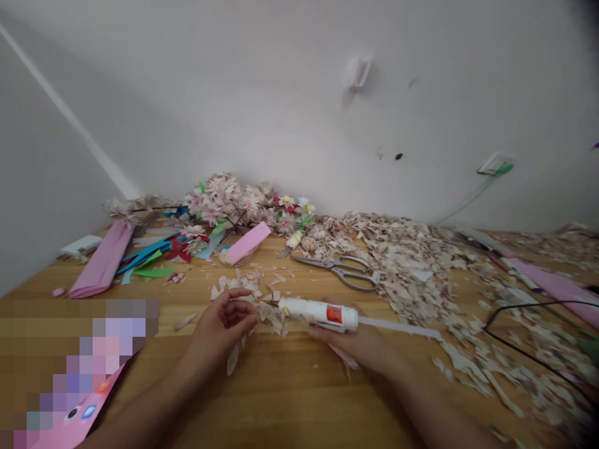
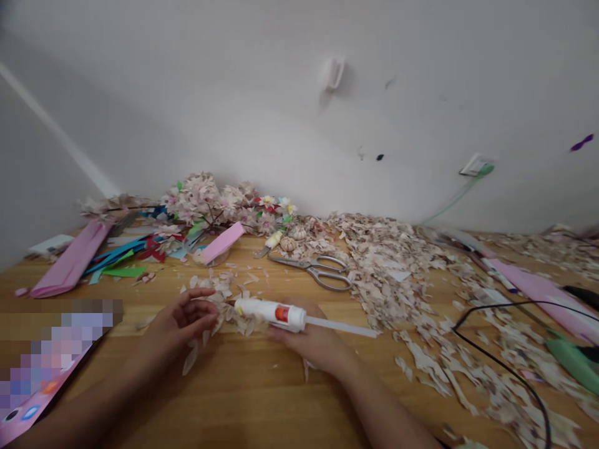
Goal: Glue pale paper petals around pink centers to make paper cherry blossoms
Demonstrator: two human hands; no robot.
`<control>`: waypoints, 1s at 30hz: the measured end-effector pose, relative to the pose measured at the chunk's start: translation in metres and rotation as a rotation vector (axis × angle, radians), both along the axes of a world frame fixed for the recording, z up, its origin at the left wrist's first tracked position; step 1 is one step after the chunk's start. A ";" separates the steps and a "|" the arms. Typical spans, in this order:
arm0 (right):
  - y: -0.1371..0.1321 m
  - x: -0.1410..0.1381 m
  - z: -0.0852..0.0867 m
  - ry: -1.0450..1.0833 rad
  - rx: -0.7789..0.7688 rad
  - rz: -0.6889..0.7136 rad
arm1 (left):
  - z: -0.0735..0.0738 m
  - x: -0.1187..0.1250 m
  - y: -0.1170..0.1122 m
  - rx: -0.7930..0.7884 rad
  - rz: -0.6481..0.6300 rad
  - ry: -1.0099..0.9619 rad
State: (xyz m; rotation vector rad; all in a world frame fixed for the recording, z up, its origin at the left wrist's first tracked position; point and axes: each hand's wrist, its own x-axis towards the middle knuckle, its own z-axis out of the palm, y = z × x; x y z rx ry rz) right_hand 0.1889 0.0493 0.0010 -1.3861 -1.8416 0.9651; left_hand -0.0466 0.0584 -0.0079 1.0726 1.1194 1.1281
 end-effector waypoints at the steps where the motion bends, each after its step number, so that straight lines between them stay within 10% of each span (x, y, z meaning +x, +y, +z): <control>1: 0.000 -0.001 0.001 -0.054 0.055 0.028 | 0.001 0.000 0.000 -0.011 0.001 -0.005; 30: -0.002 -0.007 0.014 -0.160 0.178 0.157 | 0.003 0.003 -0.004 -0.104 0.075 -0.007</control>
